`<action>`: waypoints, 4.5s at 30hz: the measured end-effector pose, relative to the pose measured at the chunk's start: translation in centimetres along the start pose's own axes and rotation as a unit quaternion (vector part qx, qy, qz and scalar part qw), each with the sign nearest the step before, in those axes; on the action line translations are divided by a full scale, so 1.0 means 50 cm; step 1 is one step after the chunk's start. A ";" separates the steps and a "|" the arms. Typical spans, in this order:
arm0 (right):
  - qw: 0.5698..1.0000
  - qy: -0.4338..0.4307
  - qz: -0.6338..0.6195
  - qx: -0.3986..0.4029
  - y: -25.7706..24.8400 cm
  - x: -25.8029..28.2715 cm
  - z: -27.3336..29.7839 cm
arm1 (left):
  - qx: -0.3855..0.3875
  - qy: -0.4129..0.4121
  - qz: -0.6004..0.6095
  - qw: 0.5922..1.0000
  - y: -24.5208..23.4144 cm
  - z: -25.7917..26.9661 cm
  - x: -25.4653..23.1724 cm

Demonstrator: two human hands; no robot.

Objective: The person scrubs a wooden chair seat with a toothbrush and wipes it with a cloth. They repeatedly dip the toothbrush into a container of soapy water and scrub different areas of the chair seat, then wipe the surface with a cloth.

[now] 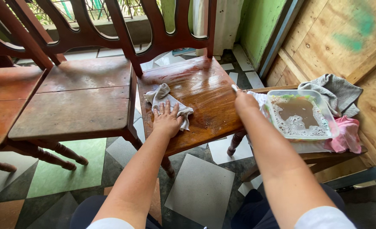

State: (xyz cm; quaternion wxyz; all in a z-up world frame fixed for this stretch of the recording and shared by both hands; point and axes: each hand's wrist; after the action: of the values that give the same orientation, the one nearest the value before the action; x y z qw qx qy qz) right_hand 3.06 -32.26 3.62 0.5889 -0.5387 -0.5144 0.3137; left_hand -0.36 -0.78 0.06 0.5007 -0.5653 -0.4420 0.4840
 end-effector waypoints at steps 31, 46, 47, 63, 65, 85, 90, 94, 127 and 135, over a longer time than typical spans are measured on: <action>0.892 0.010 -0.428 0.142 0.052 0.190 0.039 | -0.065 0.079 0.070 0.992 0.051 0.024 -0.031; 0.695 -0.048 -0.688 0.202 0.149 0.332 0.117 | -0.065 -0.062 0.648 0.756 -0.006 0.018 0.040; 0.690 -0.048 -0.691 0.211 0.151 0.340 0.118 | -0.117 -0.067 0.635 0.761 -0.011 0.024 0.053; 0.925 -0.341 0.129 0.102 0.098 0.399 0.099 | -0.359 -0.098 0.375 0.849 0.044 -0.035 0.127; 0.934 -0.307 0.161 0.081 0.091 0.350 0.053 | -0.342 -0.110 0.375 0.855 0.039 -0.030 0.130; 0.991 -0.126 -0.006 -0.047 0.148 -0.136 -0.045 | -0.320 -0.145 0.361 0.864 0.064 -0.045 0.125; 0.984 -0.178 0.002 -0.028 0.133 -0.114 0.008 | -0.339 -0.127 0.363 0.859 0.084 -0.057 0.132; 0.965 -0.262 -0.008 -0.009 0.097 -0.044 0.107 | -0.345 -0.120 0.372 0.854 0.094 -0.071 0.142; 0.954 -0.272 0.049 -0.116 0.033 -0.099 0.052 | -0.219 -0.155 0.406 0.874 0.011 -0.009 0.196; 0.901 -0.202 -0.372 -0.101 -0.240 0.075 -0.029 | -0.277 -0.101 0.447 0.844 0.005 -0.019 0.180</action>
State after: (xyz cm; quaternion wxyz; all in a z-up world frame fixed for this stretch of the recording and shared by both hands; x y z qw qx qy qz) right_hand 3.21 -31.93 16.27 0.4884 -0.2901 -0.8141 0.1206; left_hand 1.86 7.91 -1.10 0.0053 -0.7650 -0.3047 0.5674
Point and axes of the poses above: each hand's wrist, its own z-axis away from the middle knuckle, its own y-axis out of the palm, x = y × z, and after that the axes turned 8 degrees about -x, right-handed
